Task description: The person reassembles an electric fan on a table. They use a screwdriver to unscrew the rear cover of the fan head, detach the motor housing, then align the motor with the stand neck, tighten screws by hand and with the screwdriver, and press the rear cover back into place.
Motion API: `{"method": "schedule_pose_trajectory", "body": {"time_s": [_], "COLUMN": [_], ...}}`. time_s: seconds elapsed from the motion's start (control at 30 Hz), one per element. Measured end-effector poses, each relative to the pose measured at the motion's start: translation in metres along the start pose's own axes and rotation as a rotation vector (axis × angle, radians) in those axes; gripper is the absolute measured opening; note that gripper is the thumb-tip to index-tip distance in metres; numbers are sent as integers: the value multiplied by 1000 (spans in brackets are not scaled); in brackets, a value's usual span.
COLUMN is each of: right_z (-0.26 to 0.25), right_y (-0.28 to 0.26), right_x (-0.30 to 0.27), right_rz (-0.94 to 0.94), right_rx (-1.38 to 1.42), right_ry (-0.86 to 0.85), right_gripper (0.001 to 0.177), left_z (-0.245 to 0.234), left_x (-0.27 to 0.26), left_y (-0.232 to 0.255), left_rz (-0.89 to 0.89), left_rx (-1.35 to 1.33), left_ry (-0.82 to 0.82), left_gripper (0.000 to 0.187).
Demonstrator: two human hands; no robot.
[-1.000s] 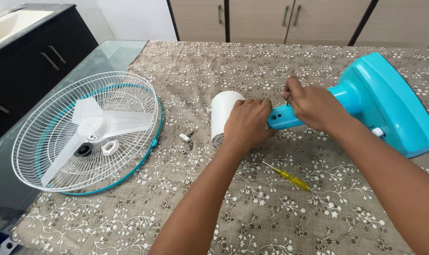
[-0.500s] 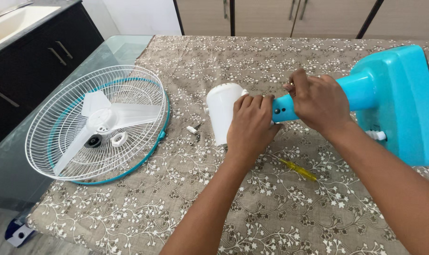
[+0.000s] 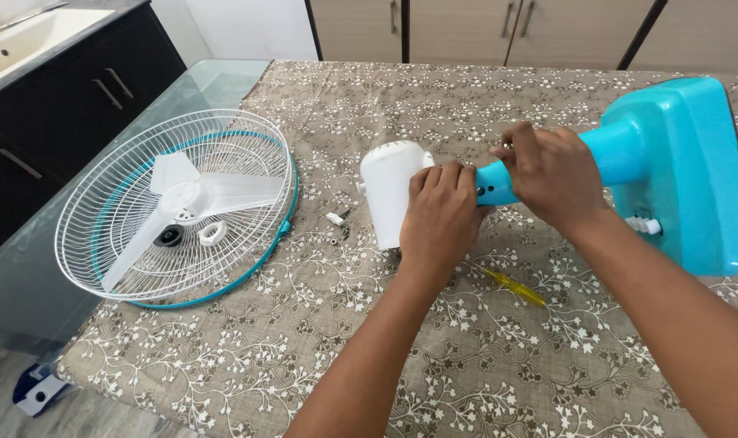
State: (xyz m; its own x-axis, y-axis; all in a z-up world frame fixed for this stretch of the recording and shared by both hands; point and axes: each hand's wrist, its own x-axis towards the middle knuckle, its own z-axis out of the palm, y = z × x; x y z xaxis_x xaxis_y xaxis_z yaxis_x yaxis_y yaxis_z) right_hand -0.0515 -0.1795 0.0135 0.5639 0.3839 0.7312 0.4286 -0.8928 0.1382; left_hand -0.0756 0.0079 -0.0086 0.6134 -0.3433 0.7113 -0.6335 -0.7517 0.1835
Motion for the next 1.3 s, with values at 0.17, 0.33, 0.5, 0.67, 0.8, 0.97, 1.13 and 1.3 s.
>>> {"method": "schedule_pose_trajectory", "body": {"time_s": [0.17,0.33,0.5,0.67,0.8,0.97,1.13,1.3], "right_z": [0,-12,-32,-42,-42,-41,-37,-35], "right_y": [0,-9,-28,-41,-44,-46,-47,-47], "right_x": [-2,4,-8,-25,-31,-32,-24,-18], "right_rz": [8,16,353,372,379,333,204,104], "right_rx": [-7,122,531,599,509,476,390,330], "right_ry": [-7,111,66,21,7,-22,-12,-27], "right_gripper": [22,19,18,20,17,17,16,19], "left_z": [2,2,3,2,2,2,3,2], "left_x": [-2,-2,-3,-3,-2,-3,-3,-4], "left_y": [0,-1,-1,-2,-1,-1,-2,-2], "left_rz": [6,3,-3,2,-4,3,-3,-4], "left_rx": [23,35,43,26,28,28,26,37], "left_ry": [22,29,20,44,33,41,37,26], "left_gripper": [56,62,61,61,61,58,58,55]}}
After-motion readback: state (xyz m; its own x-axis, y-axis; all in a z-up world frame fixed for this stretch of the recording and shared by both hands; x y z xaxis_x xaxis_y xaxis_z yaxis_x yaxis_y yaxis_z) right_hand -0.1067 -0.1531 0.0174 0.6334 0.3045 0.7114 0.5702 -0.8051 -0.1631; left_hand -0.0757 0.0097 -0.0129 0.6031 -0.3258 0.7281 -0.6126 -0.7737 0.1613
